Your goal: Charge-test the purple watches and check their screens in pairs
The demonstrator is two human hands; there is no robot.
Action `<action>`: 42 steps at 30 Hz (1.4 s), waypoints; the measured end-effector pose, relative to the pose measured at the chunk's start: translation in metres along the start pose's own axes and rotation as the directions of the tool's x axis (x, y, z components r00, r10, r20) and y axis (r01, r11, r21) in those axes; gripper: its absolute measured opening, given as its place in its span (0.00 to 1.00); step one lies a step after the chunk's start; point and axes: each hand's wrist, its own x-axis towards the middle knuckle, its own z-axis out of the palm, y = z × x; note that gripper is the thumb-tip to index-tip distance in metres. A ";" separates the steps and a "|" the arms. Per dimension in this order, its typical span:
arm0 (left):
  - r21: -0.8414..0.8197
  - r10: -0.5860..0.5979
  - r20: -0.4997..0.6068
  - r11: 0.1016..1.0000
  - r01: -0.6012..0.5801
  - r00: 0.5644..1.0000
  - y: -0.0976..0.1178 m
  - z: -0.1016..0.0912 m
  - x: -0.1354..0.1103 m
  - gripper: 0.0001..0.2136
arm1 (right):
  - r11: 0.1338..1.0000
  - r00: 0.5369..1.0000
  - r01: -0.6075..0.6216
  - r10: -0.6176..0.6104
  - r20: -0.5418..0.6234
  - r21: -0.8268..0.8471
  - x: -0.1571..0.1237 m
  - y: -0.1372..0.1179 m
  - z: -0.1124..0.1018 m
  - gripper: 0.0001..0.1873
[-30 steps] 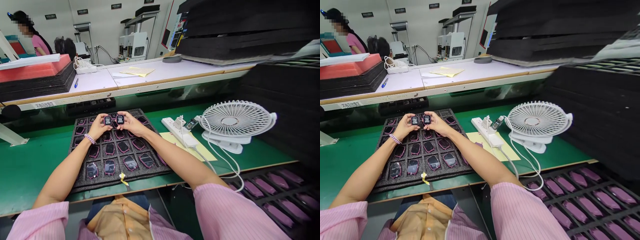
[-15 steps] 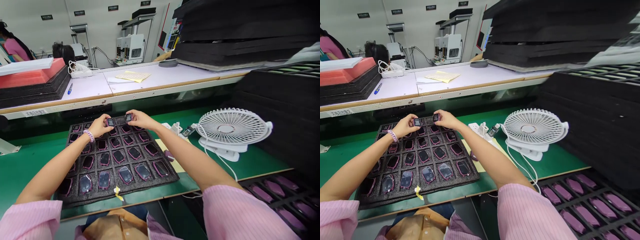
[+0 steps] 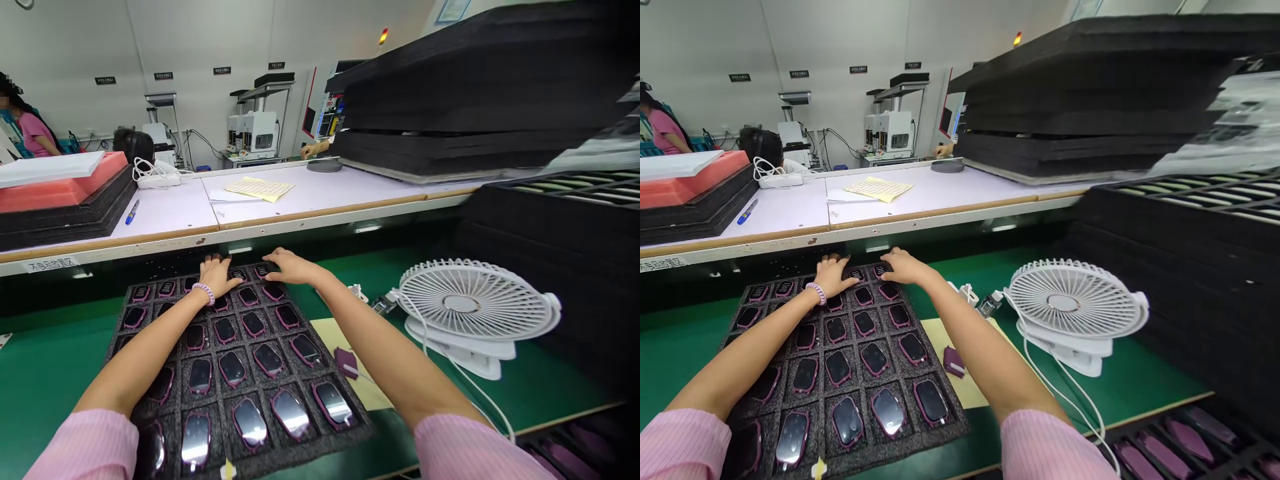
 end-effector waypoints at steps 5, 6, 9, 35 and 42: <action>0.076 0.167 -0.046 0.984 -0.163 0.985 0.004 -0.007 -0.005 0.19 | 0.908 0.926 0.365 -0.376 0.015 0.205 -0.016 -0.045 -0.047 0.19; 0.093 0.193 -0.055 0.978 -0.188 0.980 0.007 -0.008 -0.007 0.20 | 0.903 0.912 0.405 -0.387 -0.137 0.145 -0.012 -0.052 -0.056 0.20; 0.150 0.270 -0.097 0.956 -0.254 0.958 0.016 -0.013 -0.016 0.21 | 0.971 0.870 0.166 -0.226 -0.438 -0.173 0.016 -0.063 -0.077 0.22; 0.568 0.685 -0.357 0.699 -0.435 0.635 -0.016 -0.122 -0.035 0.14 | 0.859 0.854 -0.474 0.396 -0.338 -0.191 0.065 -0.058 -0.093 0.43; 0.645 0.857 -0.438 0.509 -0.570 0.271 -0.051 -0.054 -0.171 0.07 | 0.886 0.864 -0.419 0.322 -0.387 -0.199 0.076 -0.033 -0.089 0.43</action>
